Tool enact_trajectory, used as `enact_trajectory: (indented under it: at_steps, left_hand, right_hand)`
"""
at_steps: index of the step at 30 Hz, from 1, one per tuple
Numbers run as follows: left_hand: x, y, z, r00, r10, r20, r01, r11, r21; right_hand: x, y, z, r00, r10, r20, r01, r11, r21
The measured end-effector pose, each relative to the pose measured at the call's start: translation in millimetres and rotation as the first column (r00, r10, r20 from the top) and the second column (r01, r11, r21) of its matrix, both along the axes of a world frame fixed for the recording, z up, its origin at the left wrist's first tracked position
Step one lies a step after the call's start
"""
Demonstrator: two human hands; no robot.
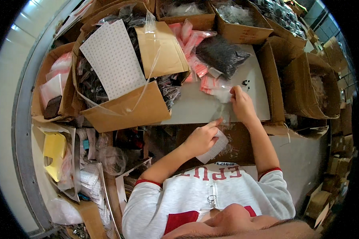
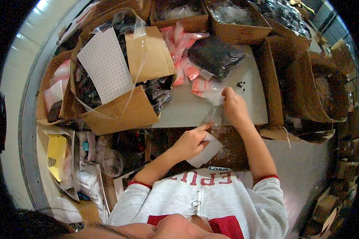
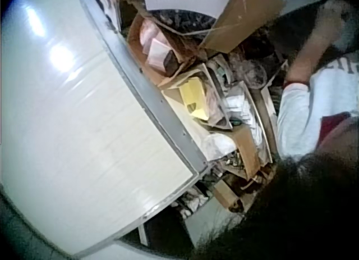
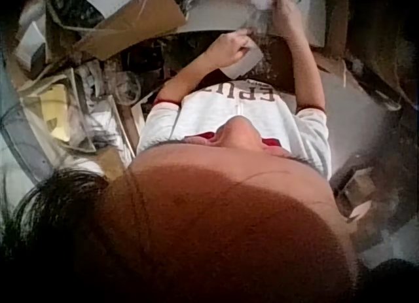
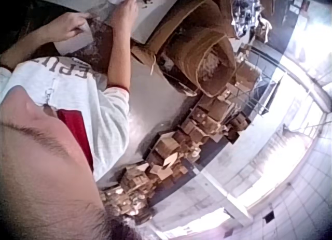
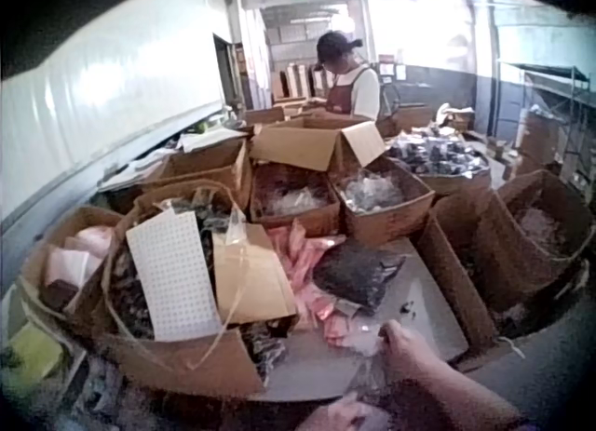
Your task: Sorting small black furniture hardware parts into plastic bags and handling sticker sheets.
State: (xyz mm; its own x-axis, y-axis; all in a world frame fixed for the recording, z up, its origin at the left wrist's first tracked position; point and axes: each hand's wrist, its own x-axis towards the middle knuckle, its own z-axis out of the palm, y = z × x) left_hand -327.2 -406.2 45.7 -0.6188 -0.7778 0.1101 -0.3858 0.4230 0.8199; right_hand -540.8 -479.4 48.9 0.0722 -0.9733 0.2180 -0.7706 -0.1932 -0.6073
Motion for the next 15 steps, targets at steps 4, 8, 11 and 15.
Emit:
enact_trajectory:
  at_steps: [4,8,11,15]
  left_hand:
    - [-2.3,1.6,1.6,0.989,-0.075,-0.128,0.068,0.996,-0.060]
    - [-6.2,-10.2,13.7,0.995,-0.056,-0.079,0.063,0.994,0.091]
    - [-14.7,-11.5,-2.8,0.996,-0.044,-0.078,0.047,0.999,0.027]
    - [-17.7,-6.3,-1.3,0.999,-0.050,-0.001,0.050,0.999,0.011]
  right_hand:
    - [1.5,10.0,14.8,0.977,-0.213,-0.005,0.212,0.969,0.129]
    - [-7.6,27.0,10.6,0.964,-0.259,-0.061,0.264,0.957,0.122]
    - [-10.5,44.3,8.6,0.984,-0.172,-0.044,0.173,0.984,0.028]
    - [-16.7,52.0,12.8,0.996,-0.081,-0.042,0.082,0.996,0.023]
